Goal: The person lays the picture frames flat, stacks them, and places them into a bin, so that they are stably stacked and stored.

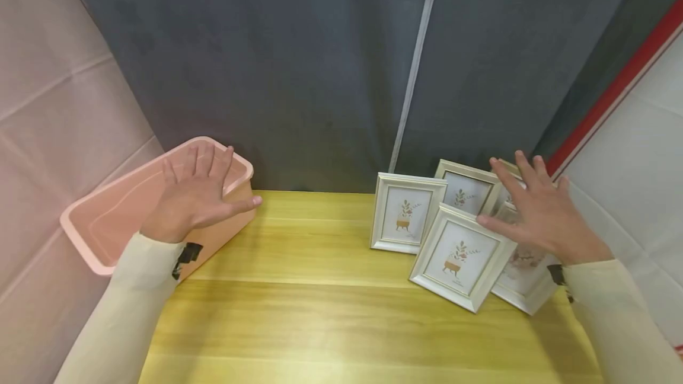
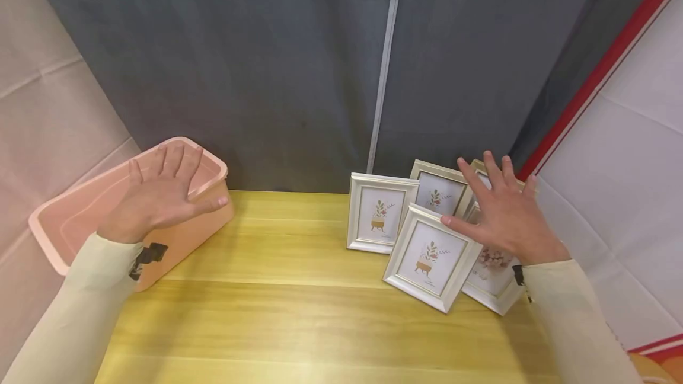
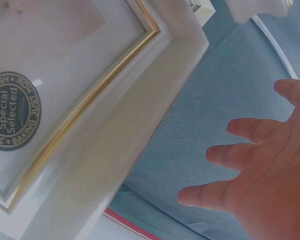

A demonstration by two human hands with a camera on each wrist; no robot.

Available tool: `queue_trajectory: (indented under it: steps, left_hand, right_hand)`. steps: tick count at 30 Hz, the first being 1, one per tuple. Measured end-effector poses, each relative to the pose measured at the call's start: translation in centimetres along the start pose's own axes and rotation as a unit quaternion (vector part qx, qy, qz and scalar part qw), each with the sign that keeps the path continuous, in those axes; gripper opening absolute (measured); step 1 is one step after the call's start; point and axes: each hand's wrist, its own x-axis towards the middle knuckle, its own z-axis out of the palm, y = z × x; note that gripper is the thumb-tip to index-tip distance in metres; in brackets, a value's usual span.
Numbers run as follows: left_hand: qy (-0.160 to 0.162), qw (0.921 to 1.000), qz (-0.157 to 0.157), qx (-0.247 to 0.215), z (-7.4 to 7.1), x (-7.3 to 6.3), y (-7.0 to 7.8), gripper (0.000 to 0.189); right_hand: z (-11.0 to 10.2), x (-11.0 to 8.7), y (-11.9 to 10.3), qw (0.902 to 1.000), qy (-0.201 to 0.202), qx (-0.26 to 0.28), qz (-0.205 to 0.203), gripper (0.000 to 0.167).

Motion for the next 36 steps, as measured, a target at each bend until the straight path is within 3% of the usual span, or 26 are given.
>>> queue_trajectory:
  steps: [6, 11, 14, 17, 21, 26, 36]
  left_hand:
    - [0.022, 0.9996, 0.013, -0.008, 0.5, -0.5, -0.2, 0.124]
    - [0.055, 0.9980, 0.029, -0.016, 0.8, -1.0, -0.5, 0.119]
    - [0.113, 0.9923, 0.047, -0.021, 1.2, -1.2, -1.0, 0.113]
    - [0.188, 0.9788, 0.080, -0.017, 1.8, -1.4, -1.3, 0.105]
    - [0.232, 0.9671, 0.098, -0.032, 2.7, -1.7, -1.4, 0.095]
    - [0.264, 0.9575, 0.097, -0.065, 3.5, -2.4, -1.0, 0.085]
    - [0.278, 0.9465, 0.101, -0.129, 4.9, -2.8, 0.7, 0.075]
  right_hand:
    - [0.0, -0.2, -0.8, 0.9994, 0.006, -0.033, -0.013, 0.111]
    - [0.6, -0.6, -1.3, 0.9985, 0.037, -0.028, -0.030, 0.103]
    - [0.9, -0.6, -1.6, 0.9967, 0.068, -0.016, -0.043, 0.100]
    - [1.2, -0.7, -2.0, 0.9942, 0.094, -0.002, -0.052, 0.098]
    - [1.3, -1.1, -2.2, 0.9915, 0.116, 0.012, -0.057, 0.094]
    - [1.8, -1.5, -1.9, 0.9854, 0.141, 0.057, -0.076, 0.091]
    - [4.1, -2.1, -1.0, 0.9711, 0.164, 0.147, -0.091, 0.079]
